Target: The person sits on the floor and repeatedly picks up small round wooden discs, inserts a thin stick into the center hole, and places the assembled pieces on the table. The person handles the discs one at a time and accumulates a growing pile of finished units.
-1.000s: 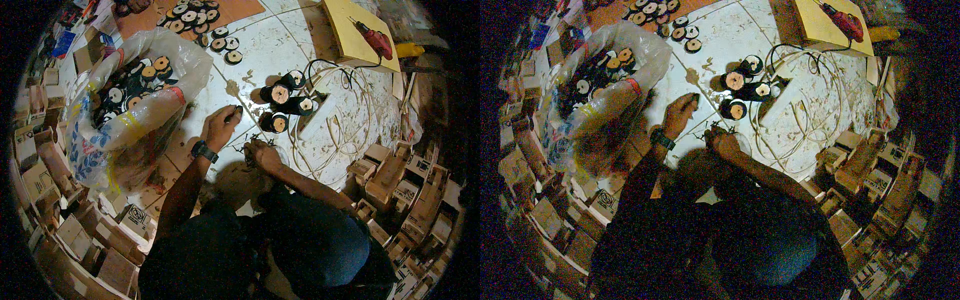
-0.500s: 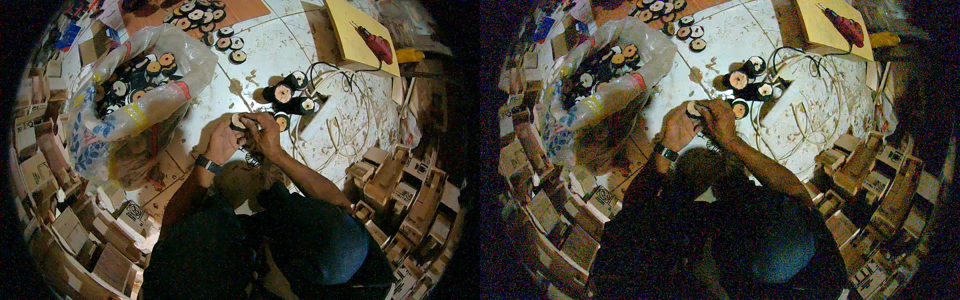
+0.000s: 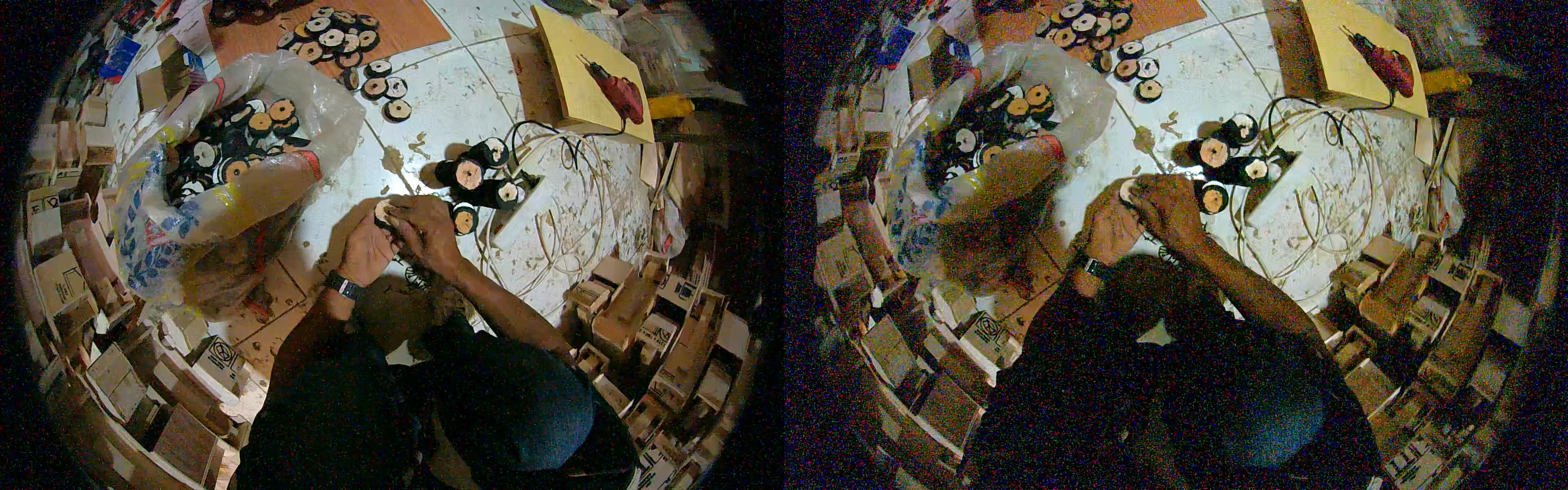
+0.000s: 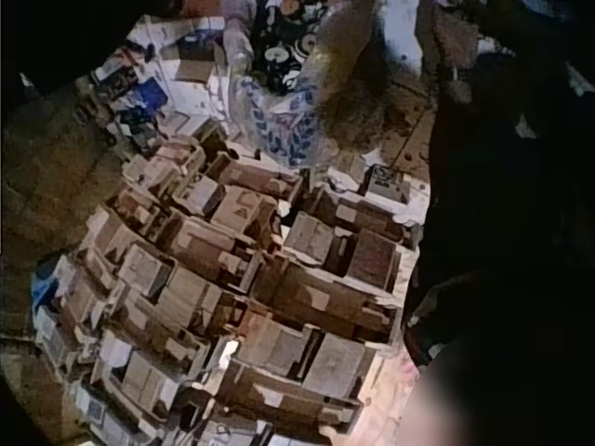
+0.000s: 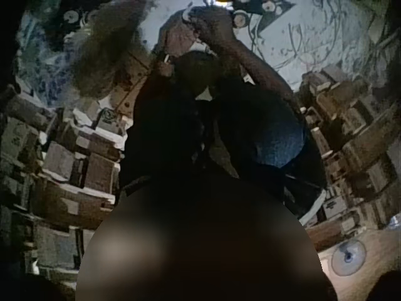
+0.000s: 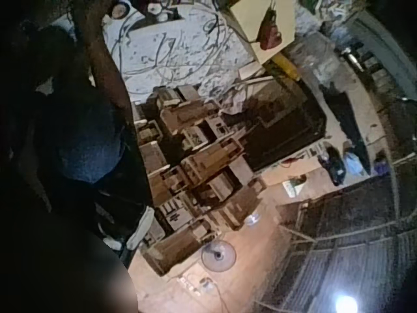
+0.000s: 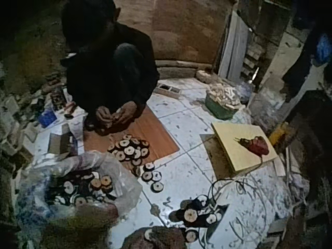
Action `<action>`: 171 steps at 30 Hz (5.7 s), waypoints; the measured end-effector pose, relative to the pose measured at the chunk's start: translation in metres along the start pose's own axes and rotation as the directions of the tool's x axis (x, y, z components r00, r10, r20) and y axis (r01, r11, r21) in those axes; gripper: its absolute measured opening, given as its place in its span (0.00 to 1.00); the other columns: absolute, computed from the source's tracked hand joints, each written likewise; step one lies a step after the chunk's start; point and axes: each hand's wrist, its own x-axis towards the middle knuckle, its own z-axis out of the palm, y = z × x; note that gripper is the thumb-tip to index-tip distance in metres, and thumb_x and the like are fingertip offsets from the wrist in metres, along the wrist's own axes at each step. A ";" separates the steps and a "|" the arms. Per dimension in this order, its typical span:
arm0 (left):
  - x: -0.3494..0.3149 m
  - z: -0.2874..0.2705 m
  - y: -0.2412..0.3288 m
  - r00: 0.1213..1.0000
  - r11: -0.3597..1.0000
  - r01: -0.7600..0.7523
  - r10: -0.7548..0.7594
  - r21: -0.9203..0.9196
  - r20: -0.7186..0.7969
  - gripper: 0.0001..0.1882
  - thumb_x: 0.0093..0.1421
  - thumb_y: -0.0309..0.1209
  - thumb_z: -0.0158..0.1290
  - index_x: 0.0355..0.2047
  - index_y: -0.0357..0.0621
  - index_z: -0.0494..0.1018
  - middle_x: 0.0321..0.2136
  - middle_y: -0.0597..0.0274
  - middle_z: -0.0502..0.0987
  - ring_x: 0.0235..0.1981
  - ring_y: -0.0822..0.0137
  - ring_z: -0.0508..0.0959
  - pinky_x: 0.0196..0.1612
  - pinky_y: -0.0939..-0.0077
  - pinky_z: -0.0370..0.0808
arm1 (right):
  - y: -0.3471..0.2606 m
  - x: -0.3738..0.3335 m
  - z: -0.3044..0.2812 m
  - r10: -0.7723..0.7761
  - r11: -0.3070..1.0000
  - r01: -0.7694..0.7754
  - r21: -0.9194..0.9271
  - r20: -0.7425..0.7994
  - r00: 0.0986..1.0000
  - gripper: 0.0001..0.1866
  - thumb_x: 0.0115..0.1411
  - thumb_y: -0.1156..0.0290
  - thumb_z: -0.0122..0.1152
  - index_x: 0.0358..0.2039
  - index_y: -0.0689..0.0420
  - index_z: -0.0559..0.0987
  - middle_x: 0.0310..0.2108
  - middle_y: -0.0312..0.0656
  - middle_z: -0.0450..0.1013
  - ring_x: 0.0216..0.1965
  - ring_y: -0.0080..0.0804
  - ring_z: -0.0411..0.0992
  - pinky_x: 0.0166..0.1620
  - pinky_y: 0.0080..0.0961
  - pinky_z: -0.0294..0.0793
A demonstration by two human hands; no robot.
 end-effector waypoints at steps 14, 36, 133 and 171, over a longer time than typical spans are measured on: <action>0.024 -0.024 0.047 0.997 0.996 0.031 -0.037 -0.085 -0.069 0.31 0.60 0.52 0.44 0.53 0.40 0.59 0.50 0.38 0.67 0.52 0.47 0.68 0.57 0.55 0.63 | 0.054 0.175 0.016 0.020 0.927 -0.021 -0.375 -0.005 1.000 0.27 0.50 0.63 0.63 0.48 0.59 0.67 0.34 0.49 0.73 0.35 0.48 0.73 0.33 0.40 0.73; 0.019 -0.001 0.010 0.999 0.935 0.036 -0.026 0.354 -0.034 0.24 0.64 0.43 0.44 0.53 0.39 0.62 0.46 0.48 0.72 0.47 0.54 0.73 0.51 0.61 0.69 | 0.047 0.053 -0.063 0.103 0.747 0.052 -0.662 0.192 0.976 0.18 0.48 0.65 0.60 0.41 0.56 0.74 0.42 0.49 0.71 0.44 0.49 0.66 0.47 0.42 0.66; 0.027 0.009 0.013 0.931 0.726 0.060 0.207 0.685 -0.301 0.22 0.60 0.40 0.50 0.50 0.43 0.60 0.38 0.53 0.73 0.34 0.60 0.76 0.24 0.71 0.71 | 0.243 0.202 -0.045 0.581 0.737 -0.513 -0.440 0.023 0.814 0.32 0.48 0.46 0.59 0.44 0.60 0.72 0.41 0.56 0.70 0.42 0.55 0.72 0.44 0.43 0.73; -0.046 -0.056 0.007 0.986 0.948 -0.099 0.052 -0.303 -0.158 0.16 0.60 0.37 0.49 0.41 0.37 0.71 0.40 0.47 0.75 0.45 0.52 0.74 0.48 0.58 0.74 | 0.006 -0.043 0.037 0.426 0.894 -0.370 -0.253 0.226 0.876 0.09 0.55 0.67 0.48 0.30 0.59 0.72 0.32 0.51 0.71 0.31 0.50 0.74 0.32 0.45 0.75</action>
